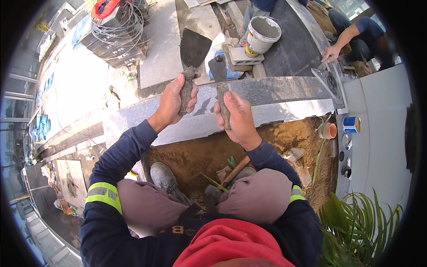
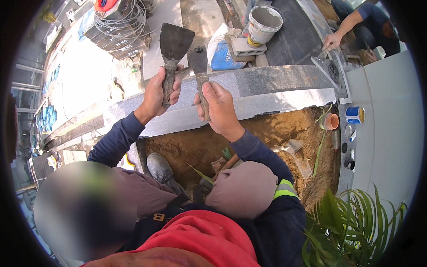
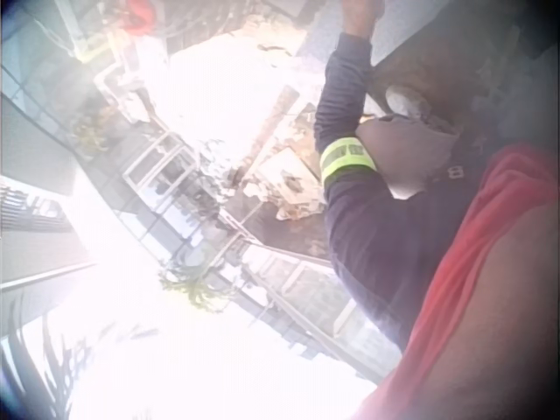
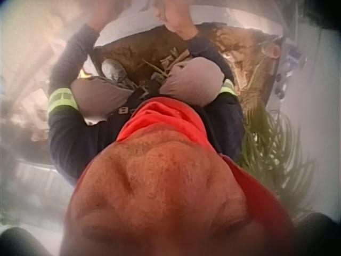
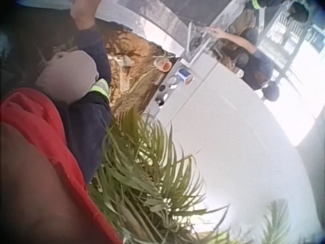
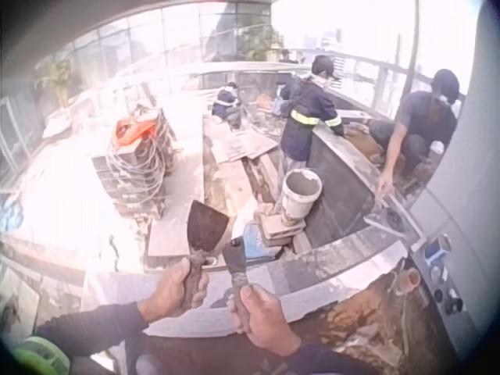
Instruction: The person applies mortar to the edge of a curved stone structure using a trowel and a smaller tool. They spread and smooth the mortar along the joint, occasionally scraping excess material.
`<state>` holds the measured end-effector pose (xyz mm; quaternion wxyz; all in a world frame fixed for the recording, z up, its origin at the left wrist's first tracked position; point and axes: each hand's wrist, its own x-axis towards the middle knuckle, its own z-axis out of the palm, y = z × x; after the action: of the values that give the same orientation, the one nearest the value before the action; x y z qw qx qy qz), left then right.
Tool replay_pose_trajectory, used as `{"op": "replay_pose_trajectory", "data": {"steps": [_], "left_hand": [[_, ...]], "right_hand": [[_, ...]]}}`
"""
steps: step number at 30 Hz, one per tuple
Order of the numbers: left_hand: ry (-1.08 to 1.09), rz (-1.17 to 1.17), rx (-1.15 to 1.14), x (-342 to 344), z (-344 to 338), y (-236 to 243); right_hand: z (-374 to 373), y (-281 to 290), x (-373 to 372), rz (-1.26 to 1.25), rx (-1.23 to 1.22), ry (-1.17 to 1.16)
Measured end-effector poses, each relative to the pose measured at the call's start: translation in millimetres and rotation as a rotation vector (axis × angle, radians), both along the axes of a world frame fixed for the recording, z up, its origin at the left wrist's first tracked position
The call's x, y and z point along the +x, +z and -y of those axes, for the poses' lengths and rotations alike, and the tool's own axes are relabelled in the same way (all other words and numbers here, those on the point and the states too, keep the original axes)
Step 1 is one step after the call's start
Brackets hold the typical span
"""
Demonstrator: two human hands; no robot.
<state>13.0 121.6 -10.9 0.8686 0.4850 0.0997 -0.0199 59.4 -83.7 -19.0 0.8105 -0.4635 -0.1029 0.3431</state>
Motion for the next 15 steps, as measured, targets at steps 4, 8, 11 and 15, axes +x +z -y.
{"op": "replay_pose_trajectory", "data": {"steps": [4,8,11,15], "left_hand": [[-0.045,0.052,0.079,-5,12,-2],[-0.120,0.083,0.219,-7,21,-2],[-0.201,0.104,0.348,-7,22,-3],[-0.278,0.072,0.442,-11,11,-20]], "right_hand": [[-6,-2,-1,-0.045,0.056,-0.021],[-2,5,6,-0.013,0.063,-0.059],[6,6,13,0.064,0.012,-0.064],[3,15,7,0.268,-0.046,0.003]]}}
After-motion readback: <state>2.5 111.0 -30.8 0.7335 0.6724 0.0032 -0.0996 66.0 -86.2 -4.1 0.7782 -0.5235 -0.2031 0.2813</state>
